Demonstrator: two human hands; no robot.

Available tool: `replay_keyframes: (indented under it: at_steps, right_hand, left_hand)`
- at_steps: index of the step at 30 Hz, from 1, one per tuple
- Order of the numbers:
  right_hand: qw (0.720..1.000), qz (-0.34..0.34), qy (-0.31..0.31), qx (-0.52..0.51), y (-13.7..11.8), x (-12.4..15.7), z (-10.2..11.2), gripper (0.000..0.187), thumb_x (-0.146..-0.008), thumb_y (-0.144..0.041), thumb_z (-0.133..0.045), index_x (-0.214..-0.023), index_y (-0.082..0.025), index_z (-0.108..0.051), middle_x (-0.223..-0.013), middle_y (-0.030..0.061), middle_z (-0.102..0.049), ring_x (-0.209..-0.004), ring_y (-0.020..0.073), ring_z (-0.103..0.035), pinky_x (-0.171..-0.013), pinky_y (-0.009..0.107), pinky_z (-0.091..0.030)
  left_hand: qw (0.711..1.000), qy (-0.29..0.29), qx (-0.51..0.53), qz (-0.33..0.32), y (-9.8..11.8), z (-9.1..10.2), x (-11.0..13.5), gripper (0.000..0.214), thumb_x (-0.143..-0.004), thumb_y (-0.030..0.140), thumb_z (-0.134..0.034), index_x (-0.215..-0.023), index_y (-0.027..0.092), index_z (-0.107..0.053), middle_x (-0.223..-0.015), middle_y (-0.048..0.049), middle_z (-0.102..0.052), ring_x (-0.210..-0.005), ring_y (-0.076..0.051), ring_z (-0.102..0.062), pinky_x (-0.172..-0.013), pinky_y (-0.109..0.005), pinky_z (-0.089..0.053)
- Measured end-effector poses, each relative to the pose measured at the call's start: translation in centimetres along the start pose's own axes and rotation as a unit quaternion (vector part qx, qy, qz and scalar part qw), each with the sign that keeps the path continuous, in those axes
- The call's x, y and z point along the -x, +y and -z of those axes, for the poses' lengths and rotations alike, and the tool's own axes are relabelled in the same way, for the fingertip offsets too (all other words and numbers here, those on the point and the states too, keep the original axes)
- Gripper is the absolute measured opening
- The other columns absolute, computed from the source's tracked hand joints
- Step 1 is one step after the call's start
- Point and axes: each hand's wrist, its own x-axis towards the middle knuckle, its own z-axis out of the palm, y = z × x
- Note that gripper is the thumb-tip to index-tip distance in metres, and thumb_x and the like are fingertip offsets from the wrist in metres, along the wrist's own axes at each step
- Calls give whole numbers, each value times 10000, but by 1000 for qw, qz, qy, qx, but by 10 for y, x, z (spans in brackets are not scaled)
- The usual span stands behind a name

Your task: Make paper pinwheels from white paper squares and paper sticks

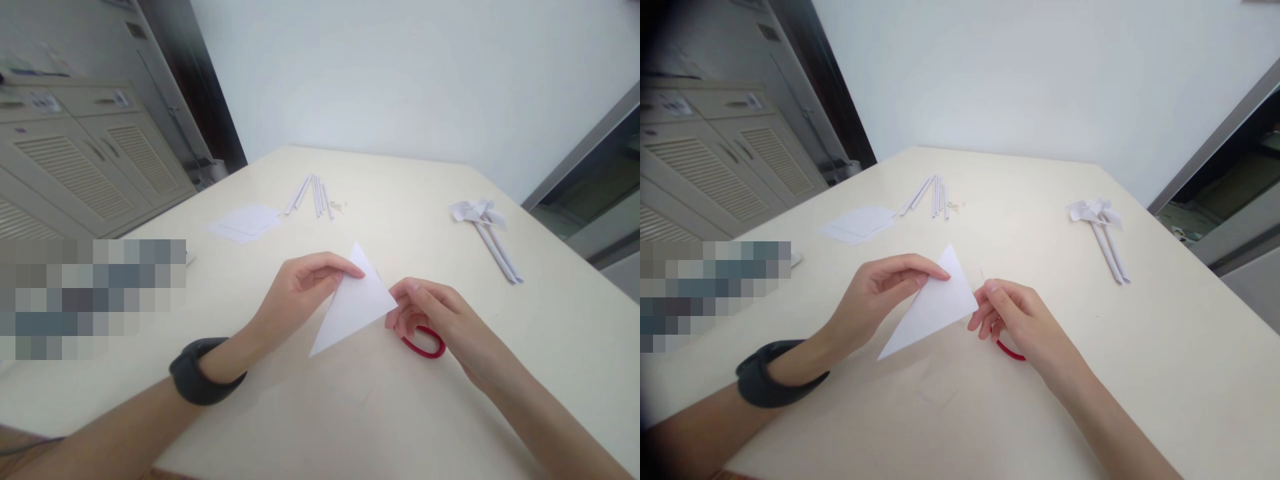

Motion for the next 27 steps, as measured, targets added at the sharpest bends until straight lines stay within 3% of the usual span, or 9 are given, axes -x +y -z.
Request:
replay_keyframes:
  at_steps: [4,9,12,16,21,24,27]
  right_hand:
    - [999,-9,-26,33,0,1,1,344,-899,-386,-448,-676,-156,-571,-659,7,-615,-556,72,-505,-508,178,-367]
    - [999,-20,-23,35,1,0,1,280,-879,-328,-489,-666,-161,-562,-618,-11,-580,-537,71,-481,-494,186,-337]
    - [998,-11,4,55,3,-1,0,278,-870,-338,-495,-662,-165,-556,-593,-19,-553,-509,71,-447,-463,194,-305]
    - [996,5,30,85,4,-1,1,269,-865,-348,-502,-663,-177,-548,-562,-40,-522,-469,64,-391,-441,198,-275]
    - [985,45,55,155,4,0,-1,241,-869,-330,-494,-684,-192,-565,-594,-34,-561,-515,85,-447,-495,210,-334]
    - [970,89,65,218,4,3,-4,202,-866,-289,-504,-700,-205,-583,-618,-39,-581,-562,92,-487,-548,210,-368]
    - [964,112,64,234,4,5,-7,160,-864,-260,-508,-732,-218,-589,-625,-48,-583,-581,91,-505,-549,202,-374]
  left_hand:
    - [999,-15,29,-18,-2,-1,1,208,-850,93,-484,-902,175,-668,-943,-27,-674,-906,-152,-595,-796,-234,-444]
    - [999,-17,42,-22,-3,-3,1,189,-864,109,-482,-915,165,-655,-964,-38,-660,-948,-157,-588,-844,-246,-453]
    - [998,-13,67,-11,-2,-4,0,205,-867,126,-490,-1023,178,-613,-1117,-44,-606,-979,-155,-574,-871,-261,-455]
    - [993,-12,117,25,-3,-3,-3,396,-829,154,-570,-1203,243,-475,-1342,-41,-440,-1007,-147,-553,-837,-253,-473]
    - [970,-82,176,145,-6,-2,-5,547,-753,199,-675,-1241,225,-431,-1205,-76,-558,-983,-176,-587,-835,-293,-485]
    - [952,-131,222,164,-8,-5,-4,517,-745,168,-669,-1221,201,-471,-1134,-83,-623,-973,-209,-614,-833,-329,-496]
    - [948,-138,232,169,-8,-6,-3,483,-743,153,-665,-1199,189,-510,-1120,-81,-646,-972,-221,-624,-829,-335,-501]
